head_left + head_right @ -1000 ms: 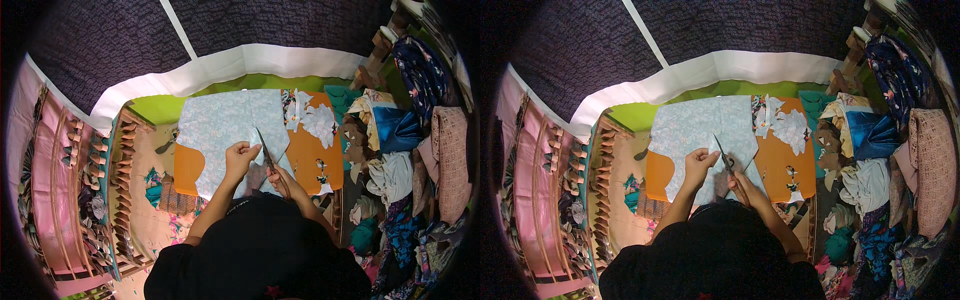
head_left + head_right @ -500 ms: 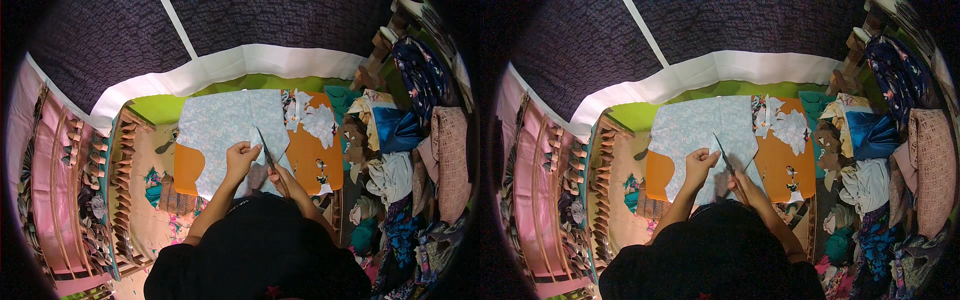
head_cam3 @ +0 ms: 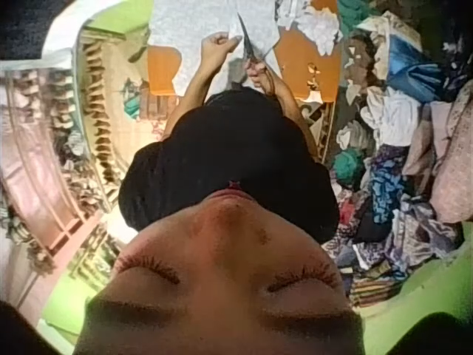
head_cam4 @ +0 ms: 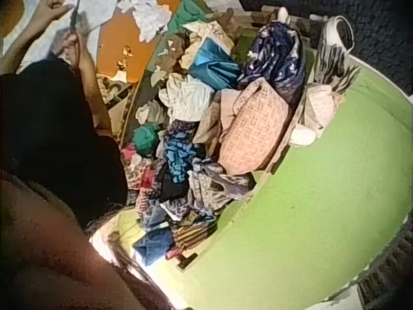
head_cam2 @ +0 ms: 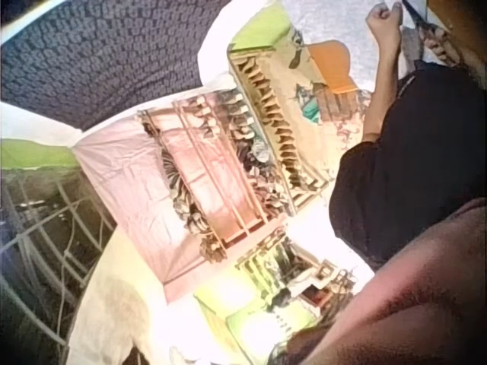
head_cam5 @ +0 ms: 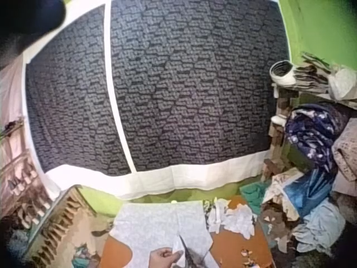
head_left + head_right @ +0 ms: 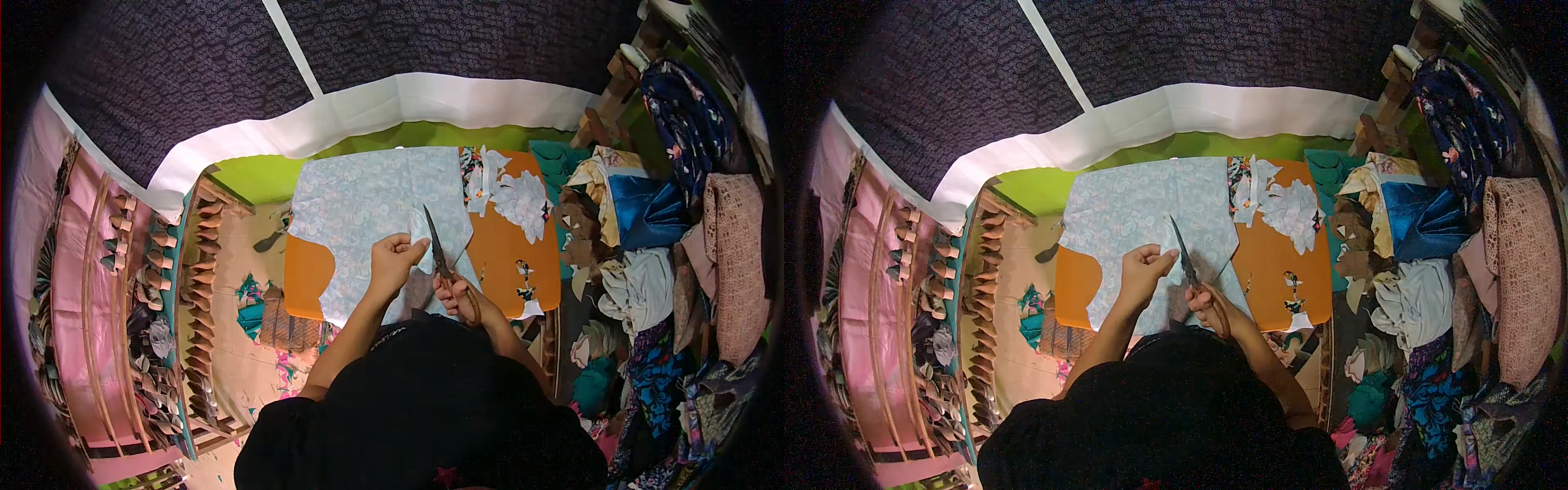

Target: Cutting a specific pattern out of a light blue floral fabric using scissors.

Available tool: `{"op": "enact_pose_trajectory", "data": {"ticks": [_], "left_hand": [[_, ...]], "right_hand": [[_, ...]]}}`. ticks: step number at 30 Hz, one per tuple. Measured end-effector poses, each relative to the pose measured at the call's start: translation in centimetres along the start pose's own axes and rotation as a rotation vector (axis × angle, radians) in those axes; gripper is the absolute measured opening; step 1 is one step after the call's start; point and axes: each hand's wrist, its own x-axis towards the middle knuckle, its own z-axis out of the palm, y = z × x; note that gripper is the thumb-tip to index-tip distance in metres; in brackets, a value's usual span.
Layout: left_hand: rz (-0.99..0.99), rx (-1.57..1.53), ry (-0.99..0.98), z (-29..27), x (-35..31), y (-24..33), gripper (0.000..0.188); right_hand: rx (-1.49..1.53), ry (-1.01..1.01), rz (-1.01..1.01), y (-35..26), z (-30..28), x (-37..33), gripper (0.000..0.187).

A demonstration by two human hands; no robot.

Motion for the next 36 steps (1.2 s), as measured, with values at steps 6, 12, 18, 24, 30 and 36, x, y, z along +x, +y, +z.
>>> {"op": "enact_pose_trajectory", "data": {"ticks": [6, 12, 18, 24, 30, 36], "left_hand": [[0.019, 0.031, 0.001, -0.1, 0.1, -0.5, 0.015], [0.098, 0.020, -0.040, 0.3, 0.3, -1.4, 0.010], [0.068, -0.268, -0.197, 0.4, 0.5, -1.3, 0.011], [-0.005, -0.487, -0.191, 0.0, 1.0, -2.3, 0.011], [-0.047, -0.565, -0.166, -0.2, 1.1, -2.6, 0.011], [-0.098, -0.474, -0.216, -0.8, 1.6, -3.0, 0.006]], "right_hand": [[-0.336, 0.040, -0.138, -0.1, 0.7, 0.0, 0.050], [-0.283, 0.021, -0.060, -0.4, 1.6, 0.2, 0.073], [-0.278, -0.147, -0.052, -0.7, 1.7, 0.4, 0.080], [-0.222, -0.223, -0.069, -0.9, 2.1, 0.4, 0.081], [-0.228, -0.231, -0.085, -0.7, 1.9, 0.5, 0.080], [-0.207, -0.078, -0.042, -1.0, 2.0, 0.3, 0.049]]}}
